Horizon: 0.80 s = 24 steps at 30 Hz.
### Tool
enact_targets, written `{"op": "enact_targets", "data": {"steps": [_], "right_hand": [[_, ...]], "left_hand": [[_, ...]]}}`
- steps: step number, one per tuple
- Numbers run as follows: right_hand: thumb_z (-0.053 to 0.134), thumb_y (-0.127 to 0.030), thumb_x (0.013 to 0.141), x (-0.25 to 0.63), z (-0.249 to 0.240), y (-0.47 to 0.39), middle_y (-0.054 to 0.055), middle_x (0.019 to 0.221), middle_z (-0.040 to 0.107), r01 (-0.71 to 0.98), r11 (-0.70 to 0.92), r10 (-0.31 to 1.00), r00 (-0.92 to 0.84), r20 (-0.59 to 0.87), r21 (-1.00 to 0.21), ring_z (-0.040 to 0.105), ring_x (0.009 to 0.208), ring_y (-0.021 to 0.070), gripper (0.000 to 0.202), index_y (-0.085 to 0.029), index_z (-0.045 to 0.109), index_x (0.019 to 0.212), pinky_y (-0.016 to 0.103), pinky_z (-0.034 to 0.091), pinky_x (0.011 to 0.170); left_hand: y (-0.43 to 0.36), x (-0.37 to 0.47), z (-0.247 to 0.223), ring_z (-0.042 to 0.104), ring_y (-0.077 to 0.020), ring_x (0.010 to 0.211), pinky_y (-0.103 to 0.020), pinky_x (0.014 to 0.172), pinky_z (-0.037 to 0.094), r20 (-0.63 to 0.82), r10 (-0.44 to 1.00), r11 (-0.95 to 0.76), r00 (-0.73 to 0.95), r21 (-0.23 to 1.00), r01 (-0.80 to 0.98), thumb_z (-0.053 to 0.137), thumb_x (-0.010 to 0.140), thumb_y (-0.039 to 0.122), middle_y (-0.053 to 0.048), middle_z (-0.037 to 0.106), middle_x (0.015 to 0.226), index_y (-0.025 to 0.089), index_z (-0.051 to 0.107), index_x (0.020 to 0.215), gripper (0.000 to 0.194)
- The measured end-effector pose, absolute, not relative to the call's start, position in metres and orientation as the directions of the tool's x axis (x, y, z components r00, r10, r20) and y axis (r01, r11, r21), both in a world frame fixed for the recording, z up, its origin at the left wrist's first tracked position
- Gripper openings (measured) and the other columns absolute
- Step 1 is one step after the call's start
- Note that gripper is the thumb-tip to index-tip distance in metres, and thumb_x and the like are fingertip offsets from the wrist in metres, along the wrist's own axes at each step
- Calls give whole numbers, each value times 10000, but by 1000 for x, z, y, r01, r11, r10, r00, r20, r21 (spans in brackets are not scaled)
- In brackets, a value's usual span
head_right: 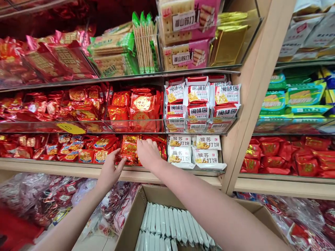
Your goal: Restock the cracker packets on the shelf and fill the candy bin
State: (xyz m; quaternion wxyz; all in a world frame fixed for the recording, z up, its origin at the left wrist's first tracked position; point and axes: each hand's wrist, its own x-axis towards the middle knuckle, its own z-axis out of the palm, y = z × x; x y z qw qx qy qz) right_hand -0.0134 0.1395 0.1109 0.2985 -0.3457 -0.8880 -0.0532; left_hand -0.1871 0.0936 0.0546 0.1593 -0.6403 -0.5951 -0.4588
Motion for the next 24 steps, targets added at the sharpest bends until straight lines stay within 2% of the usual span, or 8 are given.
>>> {"op": "enact_targets", "data": {"steps": [3,9,14,18,22,24], "right_hand": [[548,-307,784,-29,111,155,123,935,630,673,716,656,-556,511,-186,484,962,274,289,-121,574,1004,413,392,780],[601,-336,716,-35,113,164,66,981,616,674,653,744,-488,456,-344,481,977,283,229,-194,575,894,406,385,744],[510,-295,785,-28,122,159,-14,915,622,558,719,692,-517,504,-415,541,853,156,158,-226,519,927,293,383,753],[477,-256,798,-20,121,164,-2,841,614,442,765,644,-499,580,-469,548,730,133,155,-198,488,941,235,387,662],[451,-235,806,-17,112,171,33,828,614,455,756,652,-463,600,-470,562,734,161,193,-175,474,988,258,391,659],[444,-233,812,-16,109,172,32,840,620,451,759,648,-461,606,-469,572,744,162,210,-181,471,1013,260,398,672]], "left_hand": [[89,-189,47,550,-229,1003,-409,863,453,730,659,-248,-183,440,863,499,815,335,-131,545,1135,140,425,1178,419],[88,-194,52,588,-196,925,-355,827,477,668,700,-261,-252,567,781,532,776,362,-96,586,1083,164,435,1166,448],[93,-201,57,611,-174,788,-342,719,516,654,698,-245,-291,601,761,549,780,367,-64,604,944,146,471,1106,401],[98,-201,62,598,-167,782,-352,687,507,688,669,-212,-282,540,814,546,809,316,-52,595,941,139,485,1079,328],[106,-197,69,556,-197,893,-412,781,453,733,655,-172,-182,379,909,578,788,298,-43,588,947,146,582,911,196],[108,-195,71,546,-200,912,-421,804,435,749,649,-156,-134,304,940,578,786,300,-37,591,934,151,594,887,181]]}}
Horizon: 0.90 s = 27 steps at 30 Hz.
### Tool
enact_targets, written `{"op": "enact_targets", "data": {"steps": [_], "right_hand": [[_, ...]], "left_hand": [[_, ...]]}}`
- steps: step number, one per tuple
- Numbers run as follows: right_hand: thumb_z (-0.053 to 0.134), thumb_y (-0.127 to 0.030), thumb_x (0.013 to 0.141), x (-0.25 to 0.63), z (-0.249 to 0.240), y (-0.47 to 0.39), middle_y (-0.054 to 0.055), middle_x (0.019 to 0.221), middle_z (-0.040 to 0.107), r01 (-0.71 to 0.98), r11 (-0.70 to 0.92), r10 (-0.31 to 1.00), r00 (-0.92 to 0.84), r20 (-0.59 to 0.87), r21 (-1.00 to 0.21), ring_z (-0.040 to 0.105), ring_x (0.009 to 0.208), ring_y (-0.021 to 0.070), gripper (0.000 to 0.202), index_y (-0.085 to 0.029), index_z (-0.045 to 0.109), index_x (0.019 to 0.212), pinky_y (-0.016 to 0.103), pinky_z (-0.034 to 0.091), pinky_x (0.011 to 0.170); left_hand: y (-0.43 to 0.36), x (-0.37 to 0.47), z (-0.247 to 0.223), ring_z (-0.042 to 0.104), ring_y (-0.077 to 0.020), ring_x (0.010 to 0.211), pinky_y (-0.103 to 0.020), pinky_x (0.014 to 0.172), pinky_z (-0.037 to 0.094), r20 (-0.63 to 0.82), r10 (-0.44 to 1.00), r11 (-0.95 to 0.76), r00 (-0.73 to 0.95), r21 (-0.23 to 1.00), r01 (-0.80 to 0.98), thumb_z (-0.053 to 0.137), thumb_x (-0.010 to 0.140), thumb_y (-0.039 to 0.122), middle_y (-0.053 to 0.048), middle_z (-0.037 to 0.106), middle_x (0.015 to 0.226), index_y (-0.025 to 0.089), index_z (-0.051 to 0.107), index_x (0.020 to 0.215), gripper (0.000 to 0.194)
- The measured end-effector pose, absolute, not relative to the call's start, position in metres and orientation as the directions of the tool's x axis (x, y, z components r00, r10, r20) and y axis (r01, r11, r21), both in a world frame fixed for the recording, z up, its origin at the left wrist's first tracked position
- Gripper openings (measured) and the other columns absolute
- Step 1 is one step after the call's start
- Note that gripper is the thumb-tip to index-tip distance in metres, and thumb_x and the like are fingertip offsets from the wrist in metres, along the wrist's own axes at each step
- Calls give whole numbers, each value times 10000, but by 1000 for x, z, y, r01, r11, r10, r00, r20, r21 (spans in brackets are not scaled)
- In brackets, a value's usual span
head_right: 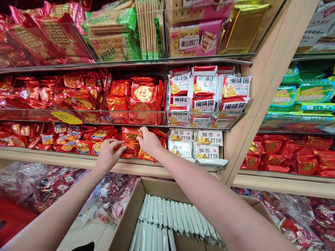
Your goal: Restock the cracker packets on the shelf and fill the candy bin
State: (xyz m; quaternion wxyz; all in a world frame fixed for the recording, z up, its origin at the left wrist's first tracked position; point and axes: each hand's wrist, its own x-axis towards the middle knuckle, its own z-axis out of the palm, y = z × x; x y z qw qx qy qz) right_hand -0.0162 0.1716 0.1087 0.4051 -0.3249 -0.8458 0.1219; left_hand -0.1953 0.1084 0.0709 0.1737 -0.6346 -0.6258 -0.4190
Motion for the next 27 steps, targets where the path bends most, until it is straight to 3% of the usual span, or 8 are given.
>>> {"op": "enact_targets", "data": {"steps": [4,7,9,12,15,18,21,27], "right_hand": [[431,-246,833,-19,106,169,34,918,628,444,763,642,-445,624,-469,584,810,144,221,-184,474,1040,242,412,720],[411,-266,853,-25,111,168,34,957,634,458,765,639,-453,622,-453,585,849,133,243,-176,474,1070,231,416,750],[411,-264,856,-26,117,170,35,1000,631,477,768,635,-480,606,-427,583,878,135,261,-179,485,1091,232,415,774],[448,-226,828,-16,124,169,76,1056,616,534,760,640,-516,569,-369,568,936,183,296,-167,504,1113,290,404,817],[518,-274,785,8,119,157,150,981,625,616,733,656,-526,541,-289,550,934,278,401,-114,480,1150,425,383,818],[583,-399,737,32,100,140,180,1027,592,656,755,557,-631,540,-10,477,1026,320,543,-109,455,1178,523,300,884],[518,-293,801,40,84,133,166,1178,512,627,737,427,-722,545,254,390,1130,291,352,-147,496,1120,539,179,973],[410,-108,816,28,87,147,97,999,593,644,723,442,-710,548,251,478,970,229,195,-175,543,941,531,199,962]], "left_hand": [[107,-192,73,539,-236,942,-413,825,436,776,624,-114,-95,210,971,598,751,295,-105,596,968,109,535,1052,360],[102,-184,73,274,-331,1238,-468,971,299,815,574,-60,-72,130,990,589,736,261,-279,303,1323,16,278,1301,689],[99,-178,73,113,-322,1308,-483,1014,208,796,605,-65,11,36,997,517,780,217,-221,153,1427,107,295,1328,601],[99,-173,70,122,-315,1314,-519,1000,199,721,683,-85,112,-74,994,418,828,177,-104,225,1444,260,404,1283,463],[100,-172,66,136,-354,1304,-570,966,213,704,704,-37,91,-92,995,379,850,214,-126,243,1435,233,360,1313,464],[101,-167,64,81,-348,1314,-573,983,176,713,697,1,71,-100,995,373,861,302,-159,195,1442,160,331,1328,490],[103,-158,66,37,-294,1327,-517,1035,100,705,699,-21,116,-142,990,381,854,362,-158,159,1450,100,289,1340,559],[106,-144,67,134,-313,1313,-539,1026,93,700,706,-5,110,-151,989,391,843,421,-185,215,1430,86,281,1340,609]]}}
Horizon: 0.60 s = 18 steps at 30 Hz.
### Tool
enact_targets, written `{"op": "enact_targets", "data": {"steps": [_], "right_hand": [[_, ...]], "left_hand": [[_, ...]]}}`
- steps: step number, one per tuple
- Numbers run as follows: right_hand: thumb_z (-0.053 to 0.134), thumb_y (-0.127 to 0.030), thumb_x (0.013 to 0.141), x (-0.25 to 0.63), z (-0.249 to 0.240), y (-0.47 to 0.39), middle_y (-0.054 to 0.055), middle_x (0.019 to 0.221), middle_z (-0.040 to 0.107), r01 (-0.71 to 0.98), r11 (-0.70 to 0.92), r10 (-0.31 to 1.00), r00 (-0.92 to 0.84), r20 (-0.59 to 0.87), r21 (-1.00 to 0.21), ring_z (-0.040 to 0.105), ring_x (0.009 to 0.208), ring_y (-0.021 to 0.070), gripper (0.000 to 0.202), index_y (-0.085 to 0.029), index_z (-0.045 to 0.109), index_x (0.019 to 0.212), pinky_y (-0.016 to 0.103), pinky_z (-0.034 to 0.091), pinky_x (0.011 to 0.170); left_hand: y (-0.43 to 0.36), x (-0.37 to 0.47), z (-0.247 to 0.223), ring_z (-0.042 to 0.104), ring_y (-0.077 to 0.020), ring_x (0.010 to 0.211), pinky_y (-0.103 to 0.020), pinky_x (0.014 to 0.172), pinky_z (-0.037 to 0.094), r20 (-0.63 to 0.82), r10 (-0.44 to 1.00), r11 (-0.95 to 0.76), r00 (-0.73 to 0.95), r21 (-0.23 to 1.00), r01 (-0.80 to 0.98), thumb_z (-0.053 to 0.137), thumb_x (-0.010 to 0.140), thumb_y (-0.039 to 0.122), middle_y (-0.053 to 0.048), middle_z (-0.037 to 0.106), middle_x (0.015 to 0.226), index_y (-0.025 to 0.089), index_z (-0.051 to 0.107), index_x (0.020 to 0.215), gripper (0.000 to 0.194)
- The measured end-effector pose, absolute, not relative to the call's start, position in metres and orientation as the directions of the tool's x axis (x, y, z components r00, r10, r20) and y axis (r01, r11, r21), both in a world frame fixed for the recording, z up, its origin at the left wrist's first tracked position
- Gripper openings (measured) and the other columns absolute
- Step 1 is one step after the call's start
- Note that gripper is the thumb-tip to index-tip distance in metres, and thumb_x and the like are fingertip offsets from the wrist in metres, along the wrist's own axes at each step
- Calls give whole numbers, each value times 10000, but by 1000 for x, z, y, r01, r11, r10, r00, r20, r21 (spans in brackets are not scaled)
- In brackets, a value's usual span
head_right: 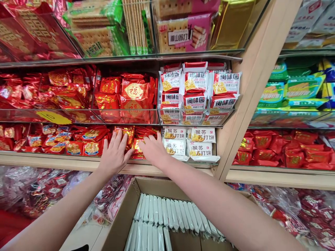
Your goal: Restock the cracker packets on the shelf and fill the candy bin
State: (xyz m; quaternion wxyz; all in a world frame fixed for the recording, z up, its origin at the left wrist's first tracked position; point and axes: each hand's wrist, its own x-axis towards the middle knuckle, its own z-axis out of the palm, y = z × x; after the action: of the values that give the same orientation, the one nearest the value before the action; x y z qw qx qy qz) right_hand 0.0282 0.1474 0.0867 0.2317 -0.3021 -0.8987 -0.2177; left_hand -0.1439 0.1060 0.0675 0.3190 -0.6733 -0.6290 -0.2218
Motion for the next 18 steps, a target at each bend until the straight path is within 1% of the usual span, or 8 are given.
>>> {"op": "enact_targets", "data": {"steps": [2,3,6,9,11,13,15,18], "right_hand": [[419,-146,826,27,86,148,86,907,608,658,716,460,-695,552,233,500,902,221,162,-171,549,920,533,197,962],[416,-163,834,28,84,147,87,893,608,659,712,452,-694,561,242,505,888,219,160,-168,554,915,535,185,969],[410,-187,846,32,79,142,112,962,601,644,707,399,-704,587,293,504,916,226,186,-156,568,938,540,150,988],[441,-217,836,35,77,139,142,1067,575,627,715,362,-711,603,310,468,1020,250,208,-141,567,984,541,152,996],[449,-238,836,37,76,137,153,1151,535,611,727,330,-712,620,315,417,1104,261,247,-133,552,1034,544,148,1002],[438,-241,843,39,74,134,154,1213,496,596,734,300,-715,631,327,375,1160,267,272,-132,538,1071,556,138,1003],[429,-224,846,42,70,132,151,1241,478,591,731,285,-719,634,342,346,1192,274,280,-133,531,1090,572,127,1000],[426,-203,843,46,63,129,145,1250,476,590,720,285,-732,619,365,344,1202,276,291,-130,529,1105,575,120,1005]], "left_hand": [[105,-140,65,167,-334,1301,-564,1014,93,713,698,32,72,-131,991,388,842,430,-212,230,1418,72,282,1336,620],[104,-138,63,184,-344,1294,-571,1010,95,719,693,50,53,-122,991,390,840,434,-225,240,1411,64,285,1333,625],[101,-133,57,219,-368,1276,-593,996,110,733,680,97,11,-104,990,395,837,438,-246,265,1394,52,301,1324,628],[99,-132,53,191,-382,1282,-625,970,129,744,668,119,-3,-103,987,384,846,428,-242,250,1401,77,291,1333,607],[98,-133,52,131,-365,1302,-602,984,132,745,666,105,24,-126,986,388,849,420,-226,219,1418,100,286,1339,595],[98,-136,52,85,-334,1315,-549,1014,130,735,674,71,71,-161,984,406,844,416,-200,208,1429,113,296,1338,590],[100,-137,52,97,-310,1319,-510,1030,136,719,687,40,108,-185,982,414,842,412,-175,235,1427,113,307,1334,585],[102,-138,53,138,-306,1313,-499,1032,154,708,696,28,119,-192,981,404,847,406,-165,259,1420,99,315,1328,577]]}}
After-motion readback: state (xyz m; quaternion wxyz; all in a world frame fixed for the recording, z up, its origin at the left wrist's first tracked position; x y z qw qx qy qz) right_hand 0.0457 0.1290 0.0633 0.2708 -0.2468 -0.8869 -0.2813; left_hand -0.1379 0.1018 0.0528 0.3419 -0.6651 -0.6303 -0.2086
